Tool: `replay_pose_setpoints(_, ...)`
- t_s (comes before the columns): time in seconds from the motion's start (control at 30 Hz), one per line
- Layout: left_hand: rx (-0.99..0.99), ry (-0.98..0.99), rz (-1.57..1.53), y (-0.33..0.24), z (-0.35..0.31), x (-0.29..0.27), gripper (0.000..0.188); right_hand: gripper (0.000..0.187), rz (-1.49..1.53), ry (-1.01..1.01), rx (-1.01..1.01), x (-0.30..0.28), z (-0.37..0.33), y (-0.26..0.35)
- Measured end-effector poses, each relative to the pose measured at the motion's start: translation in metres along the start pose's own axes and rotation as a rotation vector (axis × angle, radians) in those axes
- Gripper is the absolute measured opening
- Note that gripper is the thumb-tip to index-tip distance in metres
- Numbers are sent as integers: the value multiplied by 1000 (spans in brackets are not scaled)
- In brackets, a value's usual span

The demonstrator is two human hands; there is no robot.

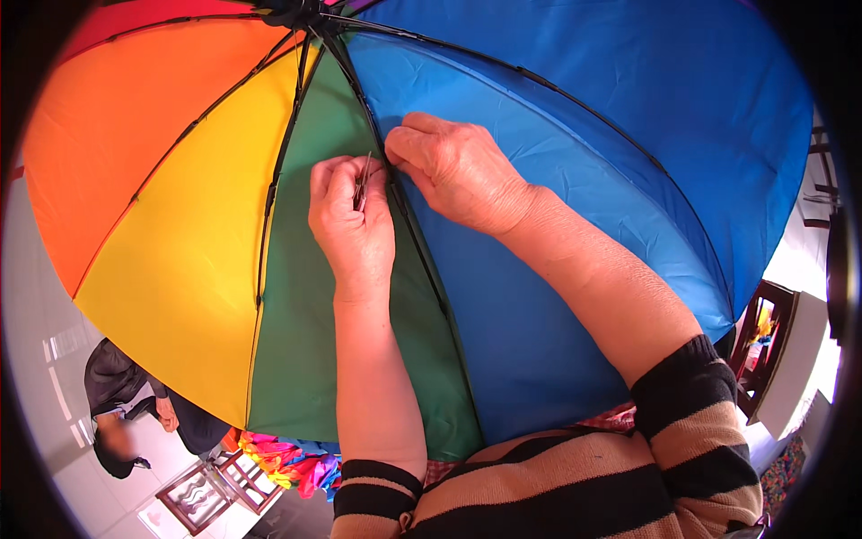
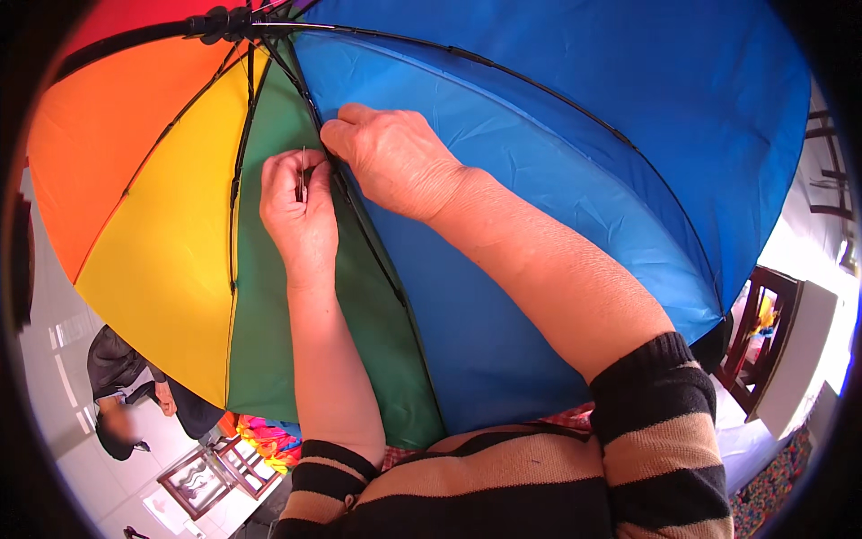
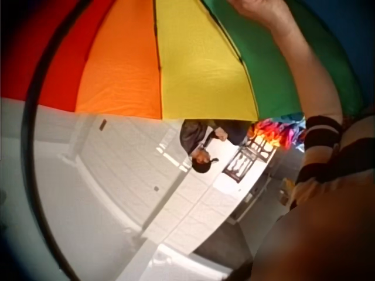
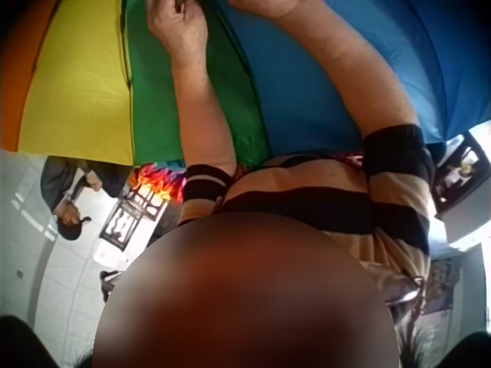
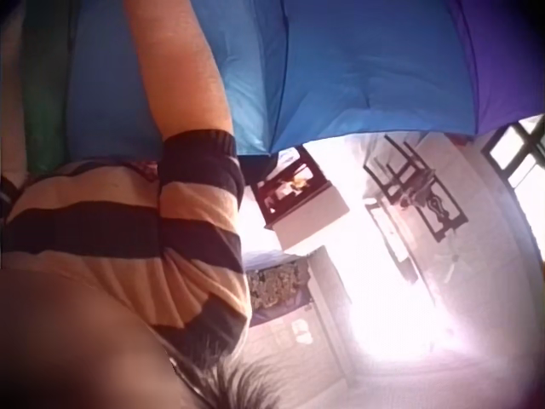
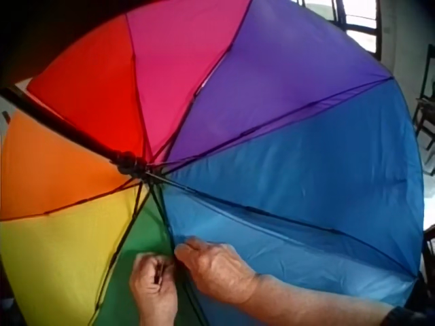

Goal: The recorder uses a needle and thread to sew components of a large, multi-colored umbrella.

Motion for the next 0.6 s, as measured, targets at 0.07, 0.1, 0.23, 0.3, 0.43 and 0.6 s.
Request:
replay_pose_setpoints(0.07, 36, 39, 18, 1, 3, -3, 8, 14, -7, -10, 63, -5, -3, -7)
replay_pose_setpoints(0.1, -17, 55, -4, 7, 3, -7, 9, 15, -13, -20, 127, -10, -6, -13)
replay_pose_setpoints(0.23, -176, 75, -89, 24, -2, -19, 10, 17, 36, 57, 282, -12, -12, -23)
replay_pose_setpoints(0.3, -284, 58, -181, 35, -6, -21, 10, 18, 61, 101, 329, -11, -14, -25)
replay_pose_setpoints(0.43, -297, 63, -210, 35, -7, -16, 10, 20, 71, 130, 364, -12, -16, -28)
replay_pose_setpoints(0.6, -305, 81, -202, 35, -5, -12, 10, 21, 103, 137, 360, -10, -15, -26)
Point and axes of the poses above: each hand's wrist, its own z-axis towards the middle knuckle, its own x-axis out of the palm, y = z × x, the point moved 10 cm from there along z, towards the middle knuckle, and after that the axes turned 1 degree about y, right-handed, at the moved point
